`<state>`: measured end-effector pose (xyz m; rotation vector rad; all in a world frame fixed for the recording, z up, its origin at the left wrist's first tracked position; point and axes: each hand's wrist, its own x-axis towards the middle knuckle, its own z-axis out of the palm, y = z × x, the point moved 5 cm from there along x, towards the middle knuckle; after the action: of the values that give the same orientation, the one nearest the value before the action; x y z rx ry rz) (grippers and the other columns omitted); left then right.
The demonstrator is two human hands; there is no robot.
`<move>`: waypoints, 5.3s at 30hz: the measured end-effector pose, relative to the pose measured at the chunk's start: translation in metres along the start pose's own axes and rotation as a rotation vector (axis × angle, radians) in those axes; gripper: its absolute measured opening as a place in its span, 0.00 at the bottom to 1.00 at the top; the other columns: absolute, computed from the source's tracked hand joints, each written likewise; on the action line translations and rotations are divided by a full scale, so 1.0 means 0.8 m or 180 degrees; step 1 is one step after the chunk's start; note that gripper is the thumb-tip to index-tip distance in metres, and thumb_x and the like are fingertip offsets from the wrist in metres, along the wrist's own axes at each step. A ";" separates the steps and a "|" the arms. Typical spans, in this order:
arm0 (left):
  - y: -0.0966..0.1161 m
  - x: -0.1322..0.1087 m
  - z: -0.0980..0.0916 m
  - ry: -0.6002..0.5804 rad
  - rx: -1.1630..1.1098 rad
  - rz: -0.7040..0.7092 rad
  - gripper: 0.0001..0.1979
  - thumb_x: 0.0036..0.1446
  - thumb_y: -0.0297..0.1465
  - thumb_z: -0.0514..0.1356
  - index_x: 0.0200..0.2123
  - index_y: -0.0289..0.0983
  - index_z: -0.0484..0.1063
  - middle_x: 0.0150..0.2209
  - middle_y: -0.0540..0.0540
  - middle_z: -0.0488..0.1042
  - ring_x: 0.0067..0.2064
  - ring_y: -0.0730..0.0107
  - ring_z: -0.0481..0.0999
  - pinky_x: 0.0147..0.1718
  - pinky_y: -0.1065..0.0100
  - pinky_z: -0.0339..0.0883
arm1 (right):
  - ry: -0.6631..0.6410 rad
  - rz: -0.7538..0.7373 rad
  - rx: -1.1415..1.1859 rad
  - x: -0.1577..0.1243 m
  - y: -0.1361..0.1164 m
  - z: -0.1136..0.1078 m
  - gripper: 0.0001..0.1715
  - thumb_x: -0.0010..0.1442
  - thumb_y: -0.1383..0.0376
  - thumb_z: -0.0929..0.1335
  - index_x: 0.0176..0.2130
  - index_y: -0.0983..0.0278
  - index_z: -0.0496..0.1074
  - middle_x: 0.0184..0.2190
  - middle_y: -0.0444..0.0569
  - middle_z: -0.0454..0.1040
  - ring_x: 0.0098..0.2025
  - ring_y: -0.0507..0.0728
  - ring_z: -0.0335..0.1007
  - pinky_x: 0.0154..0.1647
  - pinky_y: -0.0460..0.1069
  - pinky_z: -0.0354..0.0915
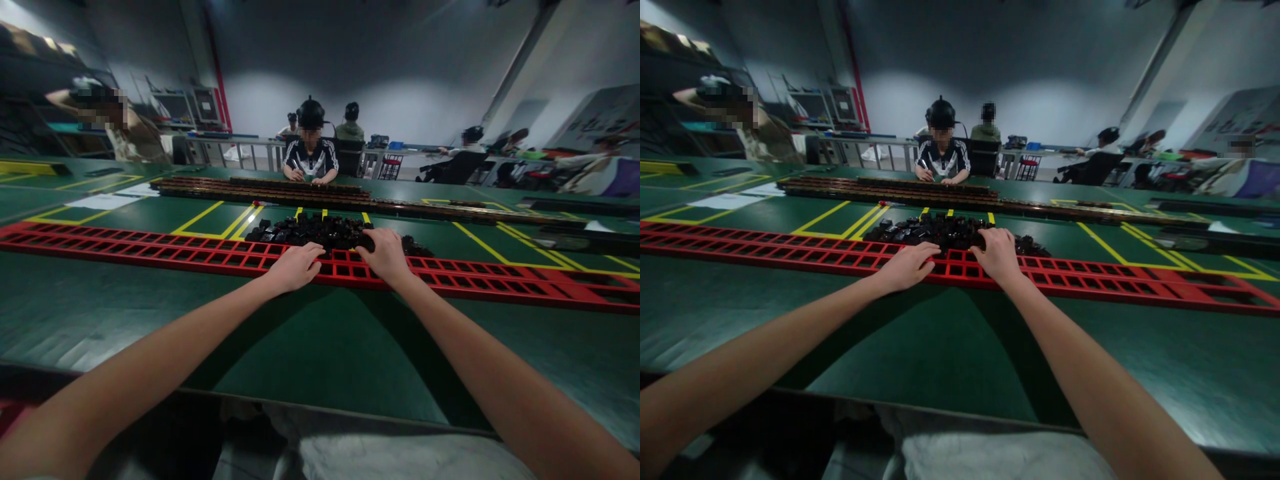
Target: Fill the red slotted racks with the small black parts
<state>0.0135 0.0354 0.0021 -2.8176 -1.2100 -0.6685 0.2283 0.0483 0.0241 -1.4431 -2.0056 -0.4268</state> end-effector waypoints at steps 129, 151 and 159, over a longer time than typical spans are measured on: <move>-0.001 0.003 0.004 0.0034 0.0150 0.0067 0.22 0.68 0.32 0.49 0.60 0.32 0.68 0.61 0.40 0.70 0.58 0.56 0.73 0.59 0.56 0.66 | -0.0450 -0.1077 0.1136 -0.007 -0.045 0.003 0.05 0.59 0.71 0.67 0.32 0.62 0.71 0.50 0.56 0.72 0.52 0.62 0.71 0.54 0.59 0.70; 0.001 0.001 0.001 -0.0011 0.0139 0.0079 0.20 0.68 0.31 0.49 0.59 0.34 0.69 0.62 0.40 0.68 0.60 0.57 0.71 0.60 0.56 0.65 | -0.0848 -0.0885 0.0848 -0.005 -0.045 0.015 0.12 0.61 0.72 0.64 0.39 0.63 0.77 0.40 0.53 0.79 0.45 0.62 0.73 0.52 0.59 0.69; -0.002 0.003 0.004 -0.0016 0.0106 0.0071 0.21 0.68 0.31 0.49 0.60 0.35 0.69 0.61 0.40 0.69 0.60 0.57 0.71 0.61 0.56 0.64 | -0.0808 -0.0925 0.0764 -0.006 -0.046 0.014 0.12 0.62 0.69 0.64 0.39 0.62 0.78 0.41 0.54 0.80 0.47 0.64 0.72 0.54 0.61 0.69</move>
<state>0.0154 0.0386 -0.0002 -2.8030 -1.1774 -0.6346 0.1915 0.0384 0.0158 -1.1069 -2.3900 -0.1177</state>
